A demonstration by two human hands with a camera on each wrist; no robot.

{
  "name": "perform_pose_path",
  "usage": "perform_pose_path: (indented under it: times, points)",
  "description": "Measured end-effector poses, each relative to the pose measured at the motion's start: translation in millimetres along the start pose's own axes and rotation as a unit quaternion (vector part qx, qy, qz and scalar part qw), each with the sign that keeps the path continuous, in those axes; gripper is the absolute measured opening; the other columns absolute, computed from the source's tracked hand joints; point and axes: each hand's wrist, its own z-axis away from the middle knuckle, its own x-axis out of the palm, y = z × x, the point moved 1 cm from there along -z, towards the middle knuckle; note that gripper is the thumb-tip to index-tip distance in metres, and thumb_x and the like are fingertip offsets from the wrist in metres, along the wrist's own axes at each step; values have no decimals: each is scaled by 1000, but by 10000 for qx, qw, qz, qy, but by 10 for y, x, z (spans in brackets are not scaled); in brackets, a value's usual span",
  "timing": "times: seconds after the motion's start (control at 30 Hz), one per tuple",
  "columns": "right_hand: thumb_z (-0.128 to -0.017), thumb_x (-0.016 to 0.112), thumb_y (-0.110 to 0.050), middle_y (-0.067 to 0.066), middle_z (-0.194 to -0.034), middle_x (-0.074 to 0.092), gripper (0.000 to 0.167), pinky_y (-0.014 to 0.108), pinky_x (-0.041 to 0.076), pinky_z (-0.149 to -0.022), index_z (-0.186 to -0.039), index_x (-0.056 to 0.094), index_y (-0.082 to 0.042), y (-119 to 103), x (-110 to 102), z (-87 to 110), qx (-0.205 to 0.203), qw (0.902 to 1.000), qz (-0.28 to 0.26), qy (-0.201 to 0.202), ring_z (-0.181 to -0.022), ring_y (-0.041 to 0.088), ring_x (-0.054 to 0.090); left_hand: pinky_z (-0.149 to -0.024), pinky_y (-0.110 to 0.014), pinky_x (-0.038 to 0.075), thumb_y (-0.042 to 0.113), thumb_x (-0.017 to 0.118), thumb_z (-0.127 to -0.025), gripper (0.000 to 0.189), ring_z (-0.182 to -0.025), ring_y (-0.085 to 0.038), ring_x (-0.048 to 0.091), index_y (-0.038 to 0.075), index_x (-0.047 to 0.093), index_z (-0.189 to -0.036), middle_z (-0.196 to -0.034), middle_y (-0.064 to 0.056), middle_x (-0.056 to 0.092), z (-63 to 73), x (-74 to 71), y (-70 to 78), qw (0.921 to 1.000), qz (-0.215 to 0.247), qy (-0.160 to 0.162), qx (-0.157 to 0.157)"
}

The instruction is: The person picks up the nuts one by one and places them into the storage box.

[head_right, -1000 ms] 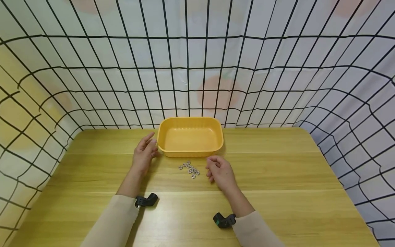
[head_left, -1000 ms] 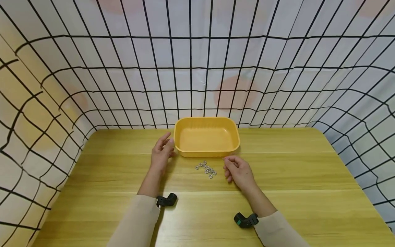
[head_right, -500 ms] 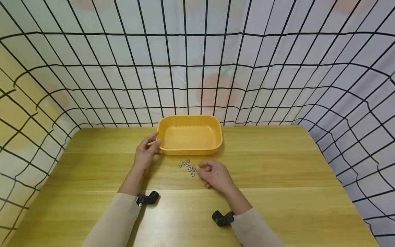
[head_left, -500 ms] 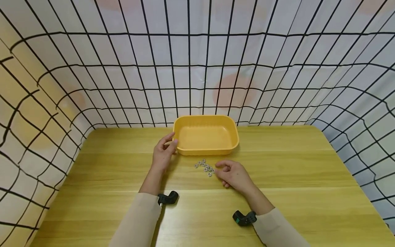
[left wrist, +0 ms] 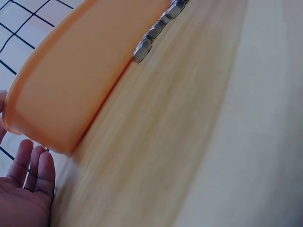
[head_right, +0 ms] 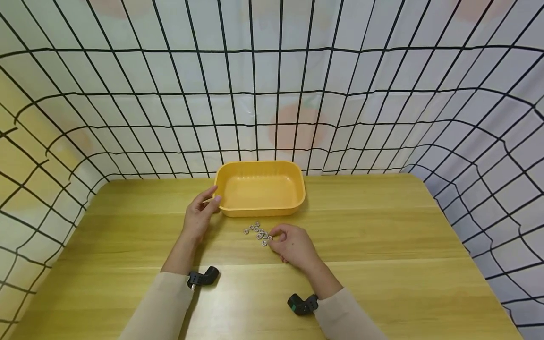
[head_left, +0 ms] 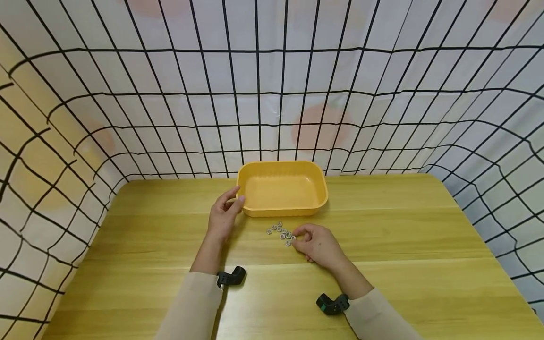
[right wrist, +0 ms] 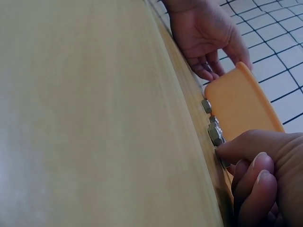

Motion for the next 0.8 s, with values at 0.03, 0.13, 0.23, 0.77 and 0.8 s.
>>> perform_pose_path:
  times: [0.03,0.13,0.23,0.77,0.8]
  points:
    - [-90,78,-19,0,-63,58,14,26,43,-44,-103,73,-14,0,1,3,-14,10000,68,27,-45,14,53,-84,-15,51,28,70,-99,45,-108,-13,57,20,62,-142,-143,-9,53,2,3,-2,10000,5,-12,10]
    - [-90,78,-18,0,-61,57,12,26,40,-44,-100,73,-14,-2,5,16,-25,9998,150,85,-45,14,53,-86,-16,50,30,69,-99,44,-114,-16,57,23,61,-142,-143,-8,53,8,3,-18,9999,-116,-32,13]
    - [-90,78,-18,-1,-61,57,12,25,40,-44,-100,73,-13,-6,20,26,-25,9999,143,81,-46,13,54,-93,-24,49,33,68,-99,44,-121,-20,56,25,61,-142,-145,-7,54,17,-10,-33,9995,-317,-19,50]
    - [-90,78,-17,-1,-62,59,11,25,42,-44,-97,73,-12,-9,37,30,-82,9995,150,266,-44,13,54,-111,-46,44,38,67,-100,48,-133,-29,54,23,59,-144,-149,-8,54,29,-22,-26,9984,-492,-112,234]
    - [-90,78,-17,-1,-62,59,11,25,42,-44,-97,73,-12,-9,34,33,-77,9995,134,273,-44,13,54,-111,-46,44,37,67,-100,47,-133,-29,54,23,59,-144,-149,-8,54,26,-20,-26,9985,-481,-111,230]
